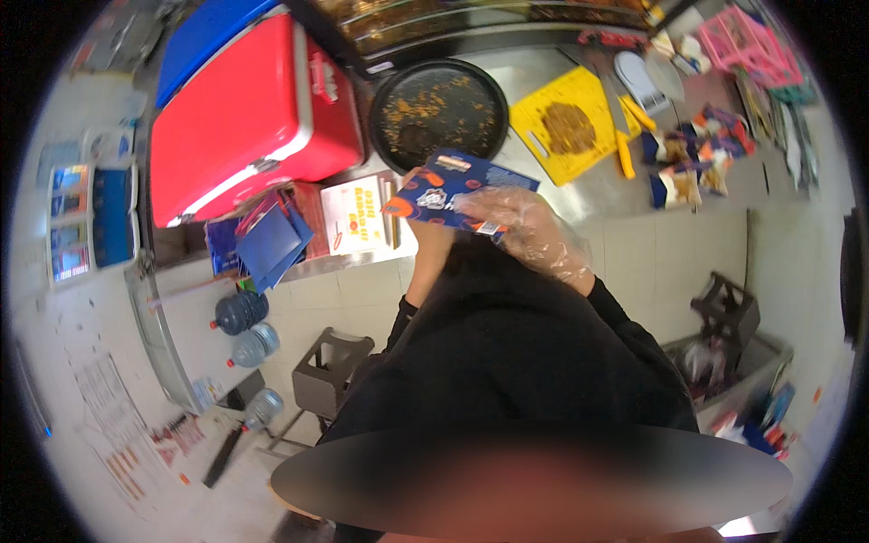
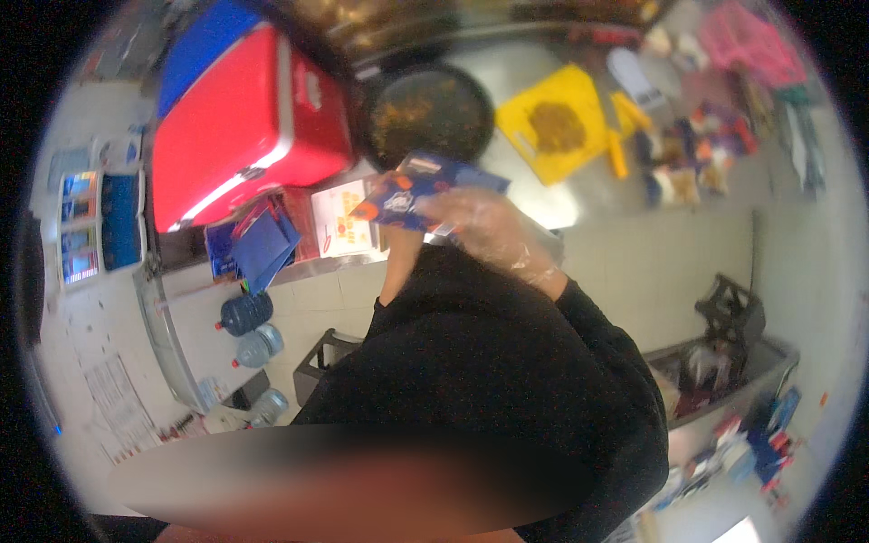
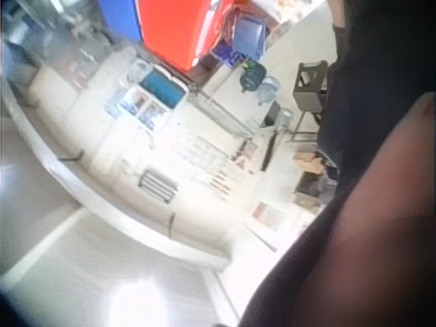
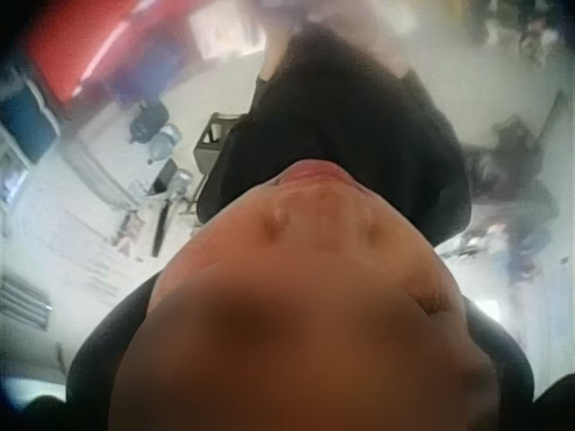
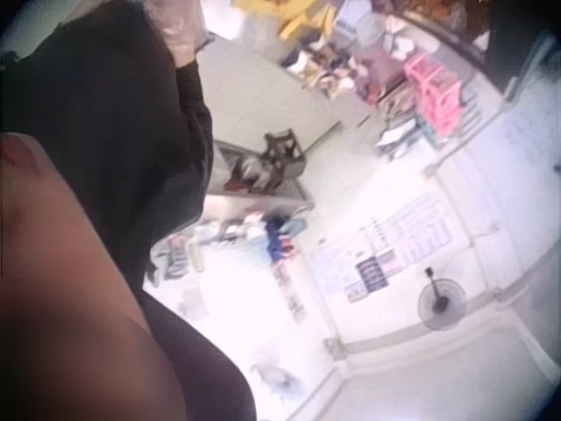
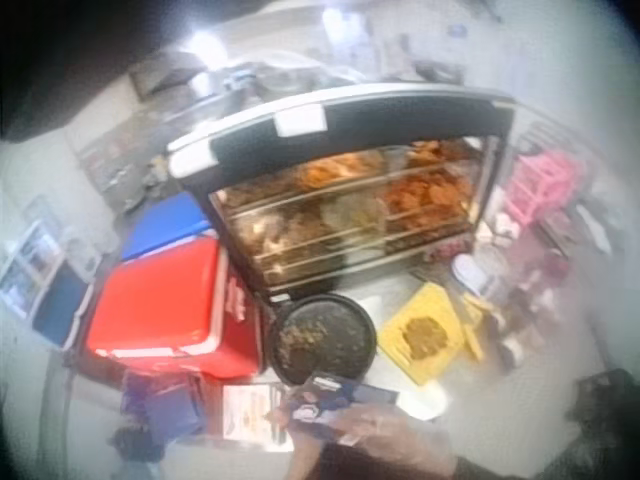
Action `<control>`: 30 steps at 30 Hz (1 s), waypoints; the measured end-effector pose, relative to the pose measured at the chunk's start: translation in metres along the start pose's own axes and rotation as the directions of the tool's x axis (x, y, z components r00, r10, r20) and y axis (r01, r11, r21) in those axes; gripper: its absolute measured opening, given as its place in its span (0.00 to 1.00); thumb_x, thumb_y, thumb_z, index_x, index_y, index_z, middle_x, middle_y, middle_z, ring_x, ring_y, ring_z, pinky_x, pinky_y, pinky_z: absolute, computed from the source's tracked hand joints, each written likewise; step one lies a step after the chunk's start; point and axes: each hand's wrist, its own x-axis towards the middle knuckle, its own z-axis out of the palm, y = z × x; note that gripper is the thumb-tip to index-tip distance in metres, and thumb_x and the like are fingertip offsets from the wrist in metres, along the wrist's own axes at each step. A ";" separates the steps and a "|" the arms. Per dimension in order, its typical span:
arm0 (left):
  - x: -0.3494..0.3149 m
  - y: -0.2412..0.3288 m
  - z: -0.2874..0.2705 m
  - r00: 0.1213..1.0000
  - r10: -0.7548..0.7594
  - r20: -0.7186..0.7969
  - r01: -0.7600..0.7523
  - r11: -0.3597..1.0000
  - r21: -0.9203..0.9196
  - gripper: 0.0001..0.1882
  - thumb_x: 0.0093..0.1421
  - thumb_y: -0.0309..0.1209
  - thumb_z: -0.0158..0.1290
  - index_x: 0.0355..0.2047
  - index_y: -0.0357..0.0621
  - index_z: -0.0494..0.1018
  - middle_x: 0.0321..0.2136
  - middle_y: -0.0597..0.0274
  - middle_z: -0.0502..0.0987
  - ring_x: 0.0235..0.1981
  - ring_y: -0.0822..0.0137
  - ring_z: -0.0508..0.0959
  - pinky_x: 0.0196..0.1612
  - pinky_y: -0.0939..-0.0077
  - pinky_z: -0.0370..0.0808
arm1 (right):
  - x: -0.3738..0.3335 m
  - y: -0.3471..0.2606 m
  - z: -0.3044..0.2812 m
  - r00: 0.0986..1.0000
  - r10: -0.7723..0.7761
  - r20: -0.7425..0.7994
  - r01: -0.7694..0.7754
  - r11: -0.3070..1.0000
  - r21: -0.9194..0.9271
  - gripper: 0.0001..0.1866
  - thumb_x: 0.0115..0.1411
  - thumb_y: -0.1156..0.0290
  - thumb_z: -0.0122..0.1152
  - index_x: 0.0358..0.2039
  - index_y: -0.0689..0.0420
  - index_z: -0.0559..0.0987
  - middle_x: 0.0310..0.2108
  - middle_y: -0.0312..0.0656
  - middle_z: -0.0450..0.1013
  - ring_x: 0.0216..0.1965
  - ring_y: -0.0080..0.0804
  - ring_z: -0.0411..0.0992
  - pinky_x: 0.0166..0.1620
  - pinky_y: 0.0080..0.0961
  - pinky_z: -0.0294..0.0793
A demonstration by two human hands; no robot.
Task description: The person assembles bento-style meal boxes by placing cooked meat, rice, and yellow egg into compartments, then adding pickled vegetables and closing the lids. They handle multiple boxes sequentially and arrange them on the counter.
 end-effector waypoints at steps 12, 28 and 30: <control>-0.027 -0.021 -0.008 0.979 -0.130 0.158 0.019 0.827 0.562 0.20 0.63 0.24 0.46 0.54 0.34 0.58 0.47 0.43 0.73 0.39 0.53 0.76 0.38 0.66 0.71 | -0.052 0.187 -0.090 0.525 0.844 -0.106 -0.840 0.494 -0.224 0.51 0.45 0.45 0.70 0.61 0.65 0.61 0.49 0.57 0.71 0.51 0.49 0.70 0.52 0.36 0.71; -0.061 -0.003 0.087 0.935 -0.332 0.129 0.189 0.770 0.610 0.39 0.40 0.21 0.57 0.56 0.45 0.60 0.52 0.48 0.63 0.55 0.47 0.65 0.57 0.61 0.64 | -0.121 0.393 -0.062 0.661 0.401 -0.634 -0.748 0.287 -0.599 0.16 0.56 0.69 0.52 0.45 0.58 0.74 0.29 0.42 0.72 0.34 0.40 0.70 0.39 0.41 0.68; -0.053 -0.004 0.114 0.947 -0.288 0.144 0.133 0.757 0.640 0.40 0.39 0.21 0.57 0.57 0.46 0.59 0.52 0.48 0.61 0.54 0.46 0.66 0.56 0.61 0.66 | -0.120 0.387 -0.088 0.679 0.442 -0.586 -0.723 0.538 -0.433 0.15 0.57 0.71 0.55 0.45 0.60 0.72 0.30 0.47 0.74 0.36 0.36 0.74 0.33 0.30 0.72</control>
